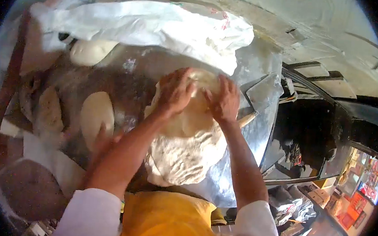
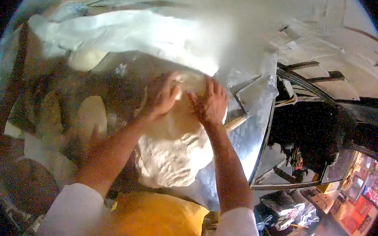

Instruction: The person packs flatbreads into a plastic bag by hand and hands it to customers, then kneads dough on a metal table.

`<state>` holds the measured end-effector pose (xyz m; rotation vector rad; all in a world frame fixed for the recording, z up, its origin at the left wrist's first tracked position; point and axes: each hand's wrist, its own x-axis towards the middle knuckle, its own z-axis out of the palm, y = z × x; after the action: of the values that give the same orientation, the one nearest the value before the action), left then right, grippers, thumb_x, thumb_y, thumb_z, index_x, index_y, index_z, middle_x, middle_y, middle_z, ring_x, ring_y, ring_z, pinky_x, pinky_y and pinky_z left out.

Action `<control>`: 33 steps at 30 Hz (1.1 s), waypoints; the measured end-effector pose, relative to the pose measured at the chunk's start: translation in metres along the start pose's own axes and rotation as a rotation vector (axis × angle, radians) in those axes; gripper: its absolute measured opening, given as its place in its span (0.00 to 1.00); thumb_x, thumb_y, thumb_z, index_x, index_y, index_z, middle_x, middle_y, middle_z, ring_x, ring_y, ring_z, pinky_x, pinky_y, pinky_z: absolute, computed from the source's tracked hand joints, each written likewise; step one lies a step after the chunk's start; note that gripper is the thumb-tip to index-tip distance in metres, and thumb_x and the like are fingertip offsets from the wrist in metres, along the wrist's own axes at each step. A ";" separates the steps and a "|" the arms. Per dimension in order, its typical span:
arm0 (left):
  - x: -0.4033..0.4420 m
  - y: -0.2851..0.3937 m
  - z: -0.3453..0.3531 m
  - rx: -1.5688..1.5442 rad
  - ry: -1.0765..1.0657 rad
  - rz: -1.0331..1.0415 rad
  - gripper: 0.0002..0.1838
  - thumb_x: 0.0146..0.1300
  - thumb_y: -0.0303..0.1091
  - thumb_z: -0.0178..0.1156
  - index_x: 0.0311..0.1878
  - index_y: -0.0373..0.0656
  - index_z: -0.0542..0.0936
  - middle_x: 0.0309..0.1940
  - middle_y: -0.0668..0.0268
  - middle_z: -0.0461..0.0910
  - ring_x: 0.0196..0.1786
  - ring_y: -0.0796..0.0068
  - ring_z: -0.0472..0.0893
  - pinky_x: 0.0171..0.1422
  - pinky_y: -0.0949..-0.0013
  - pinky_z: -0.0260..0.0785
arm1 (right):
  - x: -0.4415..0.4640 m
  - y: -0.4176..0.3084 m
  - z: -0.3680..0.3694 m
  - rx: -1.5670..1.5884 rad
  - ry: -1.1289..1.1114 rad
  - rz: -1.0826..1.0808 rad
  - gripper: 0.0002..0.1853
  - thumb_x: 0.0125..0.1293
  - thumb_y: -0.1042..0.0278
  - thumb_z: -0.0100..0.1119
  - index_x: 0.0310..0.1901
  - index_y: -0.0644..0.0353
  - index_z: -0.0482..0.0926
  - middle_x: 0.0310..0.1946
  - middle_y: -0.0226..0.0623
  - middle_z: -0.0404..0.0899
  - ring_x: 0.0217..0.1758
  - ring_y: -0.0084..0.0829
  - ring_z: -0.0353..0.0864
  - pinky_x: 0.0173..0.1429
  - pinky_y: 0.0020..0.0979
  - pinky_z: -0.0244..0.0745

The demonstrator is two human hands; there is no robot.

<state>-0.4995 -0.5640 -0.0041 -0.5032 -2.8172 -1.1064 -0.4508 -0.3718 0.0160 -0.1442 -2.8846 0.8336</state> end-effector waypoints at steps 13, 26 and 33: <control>0.026 -0.031 0.020 -0.394 -0.289 -0.101 0.29 0.72 0.45 0.62 0.69 0.36 0.73 0.64 0.52 0.78 0.65 0.55 0.79 0.72 0.52 0.69 | 0.032 0.021 0.024 -0.028 -0.168 0.149 0.26 0.64 0.44 0.70 0.51 0.59 0.83 0.49 0.54 0.86 0.51 0.57 0.85 0.51 0.50 0.81; 0.000 0.202 -0.223 -0.345 0.221 0.432 0.28 0.62 0.58 0.72 0.49 0.44 0.78 0.39 0.54 0.88 0.39 0.52 0.89 0.42 0.56 0.80 | -0.048 -0.155 -0.249 0.270 0.293 -0.167 0.35 0.55 0.48 0.84 0.53 0.65 0.78 0.42 0.45 0.88 0.45 0.29 0.86 0.50 0.34 0.83; -0.124 0.172 -0.222 -0.300 0.289 0.612 0.40 0.50 0.55 0.82 0.63 0.46 0.78 0.46 0.59 0.88 0.47 0.56 0.88 0.55 0.54 0.78 | -0.171 -0.176 -0.245 0.048 0.384 -0.478 0.43 0.52 0.45 0.83 0.65 0.58 0.77 0.48 0.41 0.86 0.43 0.39 0.87 0.46 0.38 0.84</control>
<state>-0.3370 -0.6295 0.2488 -1.0410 -2.0405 -1.3151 -0.2534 -0.4138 0.2981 0.3409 -2.3868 0.6898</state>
